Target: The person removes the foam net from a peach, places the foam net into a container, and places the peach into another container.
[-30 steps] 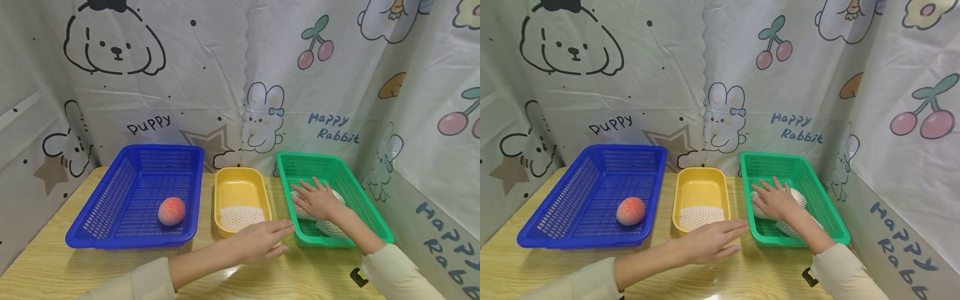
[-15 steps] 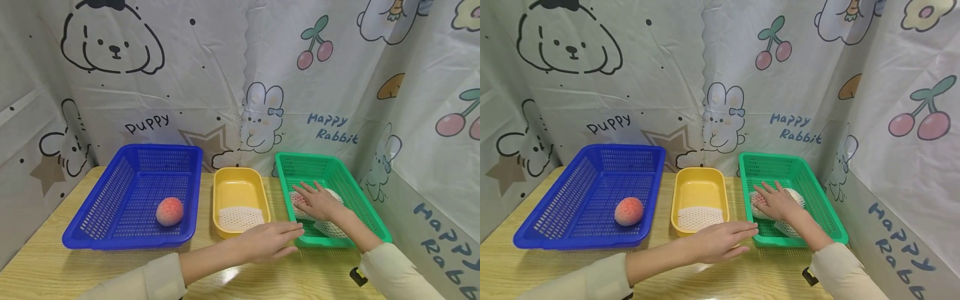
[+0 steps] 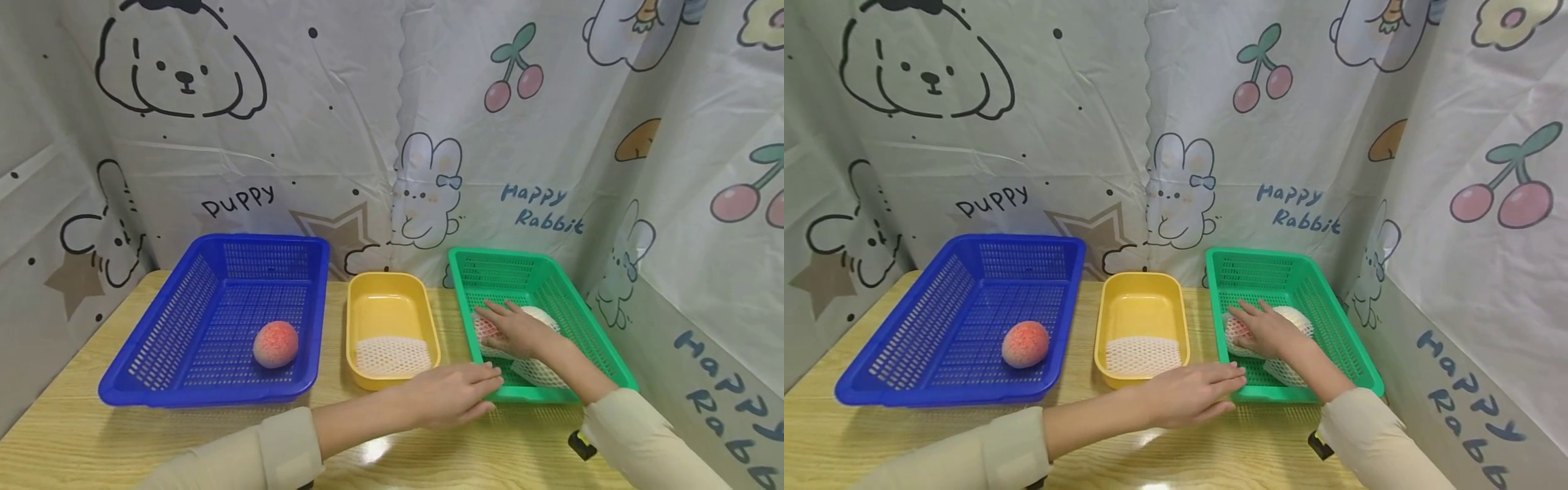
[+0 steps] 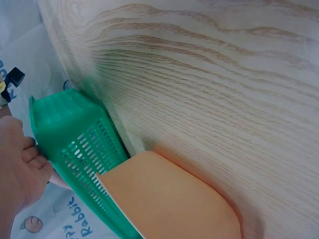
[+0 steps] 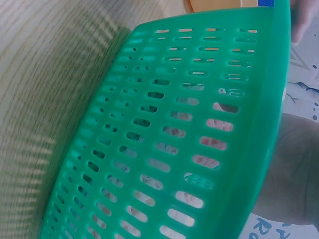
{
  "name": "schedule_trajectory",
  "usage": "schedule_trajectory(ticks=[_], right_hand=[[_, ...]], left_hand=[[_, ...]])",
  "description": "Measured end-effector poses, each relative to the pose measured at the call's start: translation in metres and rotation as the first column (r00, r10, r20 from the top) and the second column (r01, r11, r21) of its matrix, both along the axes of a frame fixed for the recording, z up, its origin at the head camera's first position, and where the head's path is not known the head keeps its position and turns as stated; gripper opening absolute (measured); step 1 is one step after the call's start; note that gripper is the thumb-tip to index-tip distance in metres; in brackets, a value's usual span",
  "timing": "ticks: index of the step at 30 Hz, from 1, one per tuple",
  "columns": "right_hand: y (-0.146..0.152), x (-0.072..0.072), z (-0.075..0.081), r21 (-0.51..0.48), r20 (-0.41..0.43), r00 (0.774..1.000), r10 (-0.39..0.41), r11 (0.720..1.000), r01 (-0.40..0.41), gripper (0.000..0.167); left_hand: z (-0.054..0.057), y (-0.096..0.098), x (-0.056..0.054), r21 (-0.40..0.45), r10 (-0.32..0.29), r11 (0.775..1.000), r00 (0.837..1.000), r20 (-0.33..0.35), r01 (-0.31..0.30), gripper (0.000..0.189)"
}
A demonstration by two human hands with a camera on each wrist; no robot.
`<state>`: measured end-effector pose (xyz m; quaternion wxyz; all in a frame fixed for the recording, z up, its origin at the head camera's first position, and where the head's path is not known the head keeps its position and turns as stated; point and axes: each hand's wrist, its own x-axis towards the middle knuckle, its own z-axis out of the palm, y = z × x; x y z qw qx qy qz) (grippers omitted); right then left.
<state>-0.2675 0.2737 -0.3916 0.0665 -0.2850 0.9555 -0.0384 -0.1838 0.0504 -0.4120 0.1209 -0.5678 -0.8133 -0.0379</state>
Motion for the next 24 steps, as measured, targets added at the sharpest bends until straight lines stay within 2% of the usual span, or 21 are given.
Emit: schedule_trajectory(ticks=[6, 13, 16, 18, 24], right_hand=[[-0.001, -0.003, -0.002, -0.002, 0.054, 0.998, 0.018, 1.0, -0.018, 0.064], [-0.007, -0.007, -0.004, 0.013, 0.054, 0.998, 0.033, 0.999, -0.034, 0.064], [-0.008, -0.009, -0.002, 0.029, 0.059, 0.998, 0.016, 0.999, -0.017, 0.064], [-0.01, -0.01, -0.001, 0.038, 0.062, 0.998, -0.001, 0.999, -0.002, 0.065], [-0.013, -0.012, -0.001, 0.057, 0.072, 0.997, -0.02, 0.998, 0.016, 0.068]], left_hand=[[-0.002, 0.004, -0.002, 0.012, -0.008, 1.0, 1.0, 0.0, 0.008, 0.043], [-0.004, 0.011, -0.005, -0.012, -0.011, 1.0, 0.999, -0.046, 0.01, 0.041], [-0.005, 0.013, -0.005, -0.002, -0.007, 1.0, 0.997, -0.079, 0.007, 0.04], [-0.007, 0.014, -0.005, 0.018, -0.014, 1.0, 0.992, -0.125, 0.017, 0.038], [-0.014, 0.018, -0.007, 0.116, -0.018, 0.992, 0.969, -0.246, 0.048, 0.029]])
